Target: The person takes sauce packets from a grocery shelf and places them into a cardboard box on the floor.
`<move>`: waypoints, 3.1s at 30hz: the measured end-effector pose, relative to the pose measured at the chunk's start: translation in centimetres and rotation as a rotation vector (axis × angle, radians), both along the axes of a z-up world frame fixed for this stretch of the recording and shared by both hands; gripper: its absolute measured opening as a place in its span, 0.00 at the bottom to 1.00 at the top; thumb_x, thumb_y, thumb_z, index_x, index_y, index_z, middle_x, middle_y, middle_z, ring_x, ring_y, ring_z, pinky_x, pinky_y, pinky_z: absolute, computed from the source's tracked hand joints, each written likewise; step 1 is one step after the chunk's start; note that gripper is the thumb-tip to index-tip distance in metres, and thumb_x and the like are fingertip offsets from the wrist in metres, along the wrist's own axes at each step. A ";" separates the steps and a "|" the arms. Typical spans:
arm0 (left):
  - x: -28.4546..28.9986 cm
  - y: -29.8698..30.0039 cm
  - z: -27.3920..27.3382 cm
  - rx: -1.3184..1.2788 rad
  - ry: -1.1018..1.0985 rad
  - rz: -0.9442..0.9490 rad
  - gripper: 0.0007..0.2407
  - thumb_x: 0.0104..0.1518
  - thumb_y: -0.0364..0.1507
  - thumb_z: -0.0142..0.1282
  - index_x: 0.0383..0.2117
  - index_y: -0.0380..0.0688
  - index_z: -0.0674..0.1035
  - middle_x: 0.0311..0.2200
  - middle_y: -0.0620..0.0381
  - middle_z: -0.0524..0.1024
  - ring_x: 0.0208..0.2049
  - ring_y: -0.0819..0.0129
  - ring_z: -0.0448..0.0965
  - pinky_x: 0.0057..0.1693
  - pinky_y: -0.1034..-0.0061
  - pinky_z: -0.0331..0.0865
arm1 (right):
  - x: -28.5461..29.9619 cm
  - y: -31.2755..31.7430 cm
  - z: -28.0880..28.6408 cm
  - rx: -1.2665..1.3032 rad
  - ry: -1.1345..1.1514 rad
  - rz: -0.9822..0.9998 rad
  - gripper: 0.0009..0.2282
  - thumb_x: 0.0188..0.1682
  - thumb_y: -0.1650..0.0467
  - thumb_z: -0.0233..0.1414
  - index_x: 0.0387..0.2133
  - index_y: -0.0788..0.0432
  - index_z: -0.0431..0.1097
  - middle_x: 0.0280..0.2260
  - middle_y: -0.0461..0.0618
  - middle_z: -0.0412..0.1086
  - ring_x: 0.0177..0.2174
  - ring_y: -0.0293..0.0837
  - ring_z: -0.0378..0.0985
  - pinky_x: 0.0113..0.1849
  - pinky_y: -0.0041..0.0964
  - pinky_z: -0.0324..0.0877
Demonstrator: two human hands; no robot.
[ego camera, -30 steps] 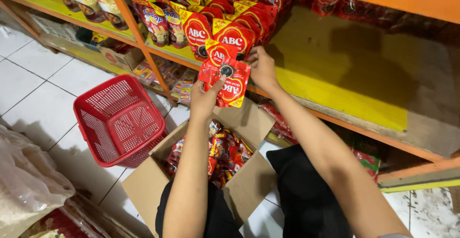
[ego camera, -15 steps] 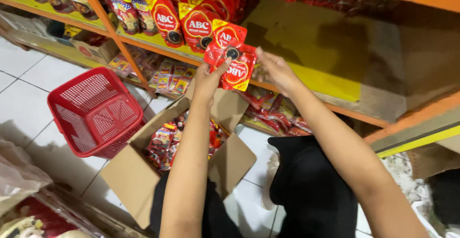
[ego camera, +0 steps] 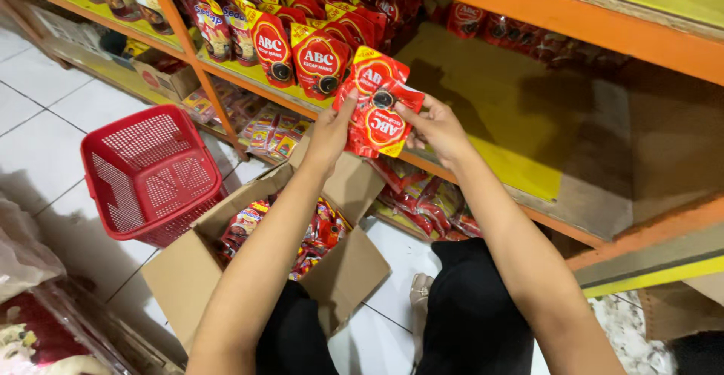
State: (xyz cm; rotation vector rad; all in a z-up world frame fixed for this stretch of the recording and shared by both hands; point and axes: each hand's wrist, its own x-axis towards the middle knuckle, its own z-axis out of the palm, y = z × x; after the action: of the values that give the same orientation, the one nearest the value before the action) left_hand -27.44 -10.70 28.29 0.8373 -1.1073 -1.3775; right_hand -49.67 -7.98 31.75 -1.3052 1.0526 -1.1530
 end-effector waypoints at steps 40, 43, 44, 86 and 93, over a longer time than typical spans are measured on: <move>8.5 7.5 3.7 -0.452 -0.719 0.439 0.09 0.63 0.31 0.59 0.43 0.39 0.84 0.24 0.47 0.78 0.22 0.69 0.72 0.33 0.75 0.68 | 5.1 -1.5 0.2 -0.123 0.290 0.184 0.15 0.47 0.66 0.64 0.45 0.60 0.78 0.39 0.44 0.76 0.38 0.31 0.73 0.44 0.27 0.68; 8.1 7.9 4.0 -0.660 -0.789 0.404 0.08 0.63 0.29 0.56 0.44 0.42 0.83 0.34 0.44 0.81 0.31 0.58 0.82 0.38 0.72 0.72 | 5.3 -1.1 0.2 -0.075 0.326 0.220 0.13 0.48 0.66 0.64 0.42 0.61 0.80 0.35 0.45 0.77 0.33 0.31 0.73 0.38 0.29 0.68; 7.9 8.0 4.0 -0.673 -0.832 0.394 0.08 0.62 0.29 0.57 0.43 0.42 0.83 0.33 0.44 0.81 0.32 0.55 0.82 0.39 0.70 0.72 | 5.4 -1.0 0.1 -0.050 0.326 0.246 0.12 0.49 0.66 0.63 0.41 0.62 0.80 0.34 0.45 0.77 0.31 0.32 0.73 0.36 0.30 0.69; 5.3 3.9 -0.5 -0.318 -0.429 0.392 0.14 0.65 0.36 0.57 0.40 0.34 0.84 0.23 0.62 0.77 0.28 0.83 0.69 0.38 0.79 0.68 | 1.1 -12.8 -9.3 -0.359 0.348 -0.548 0.08 0.51 0.73 0.62 0.29 0.70 0.73 0.25 0.54 0.78 0.24 0.38 0.84 0.27 0.29 0.75; 5.7 3.7 -0.6 -0.216 -0.264 0.363 0.14 0.65 0.36 0.55 0.39 0.35 0.84 0.23 0.67 0.75 0.26 0.84 0.67 0.34 0.83 0.64 | 0.6 -14.6 -10.1 -0.420 0.295 -0.595 0.13 0.46 0.74 0.61 0.41 0.68 0.70 0.36 0.57 0.78 0.28 0.40 0.83 0.30 0.34 0.78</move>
State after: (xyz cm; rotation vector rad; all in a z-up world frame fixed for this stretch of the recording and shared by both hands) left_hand -21.69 -6.99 27.71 1.0212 -1.2099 -0.8479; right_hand -49.03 -22.55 21.65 -1.5713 1.5379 -1.7300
